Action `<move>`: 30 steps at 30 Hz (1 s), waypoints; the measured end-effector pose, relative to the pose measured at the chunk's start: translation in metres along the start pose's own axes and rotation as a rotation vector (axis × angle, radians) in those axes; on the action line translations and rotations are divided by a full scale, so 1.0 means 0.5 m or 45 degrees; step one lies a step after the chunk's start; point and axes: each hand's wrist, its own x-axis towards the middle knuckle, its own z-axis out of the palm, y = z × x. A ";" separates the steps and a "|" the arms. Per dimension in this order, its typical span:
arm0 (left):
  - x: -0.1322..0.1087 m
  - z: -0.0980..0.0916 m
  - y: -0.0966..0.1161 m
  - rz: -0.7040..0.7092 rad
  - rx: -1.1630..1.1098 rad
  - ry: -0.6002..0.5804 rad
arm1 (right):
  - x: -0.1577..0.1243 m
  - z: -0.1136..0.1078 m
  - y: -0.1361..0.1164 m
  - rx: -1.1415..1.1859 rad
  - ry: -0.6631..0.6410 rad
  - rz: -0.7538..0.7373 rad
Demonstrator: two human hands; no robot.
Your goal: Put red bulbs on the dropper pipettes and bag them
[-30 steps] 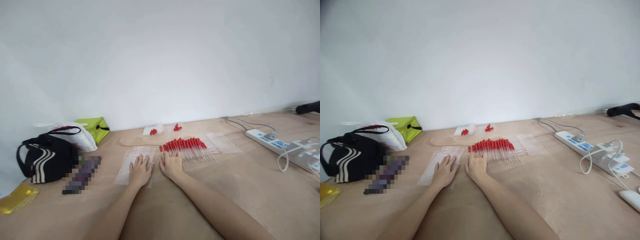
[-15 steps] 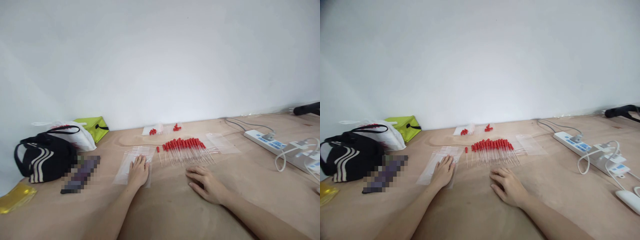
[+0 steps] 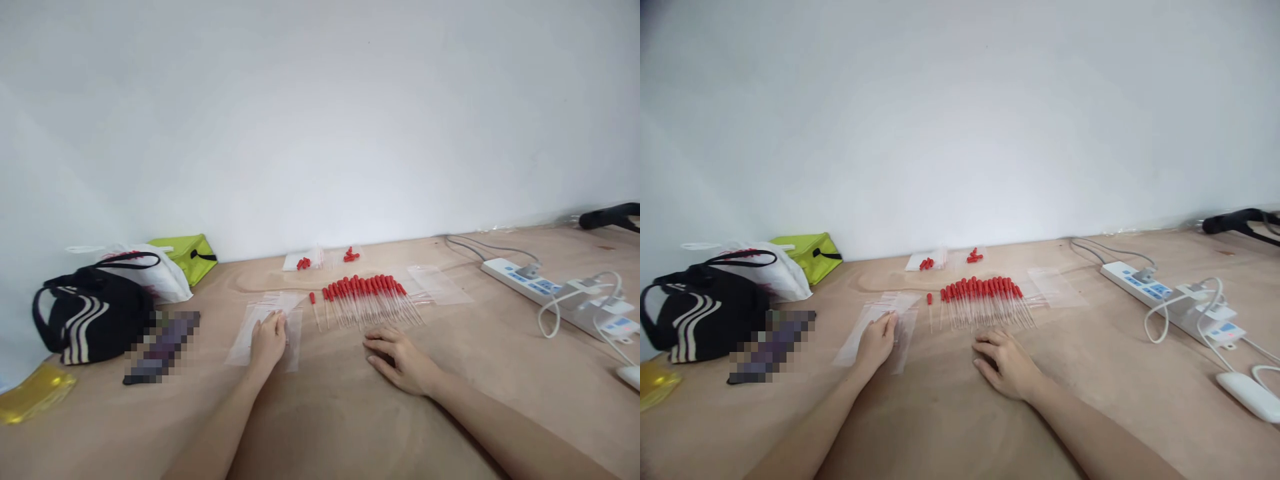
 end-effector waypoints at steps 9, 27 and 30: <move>-0.082 -0.037 0.092 1.027 -0.314 -0.158 | 0.004 0.005 0.019 -0.003 0.279 0.224; -0.109 0.002 0.122 0.239 -1.165 -0.432 | 0.016 -0.018 -0.004 -0.058 -0.155 -0.007; -0.113 0.005 0.132 0.088 -1.315 -0.509 | 0.020 -0.018 0.002 -0.021 -0.189 -0.073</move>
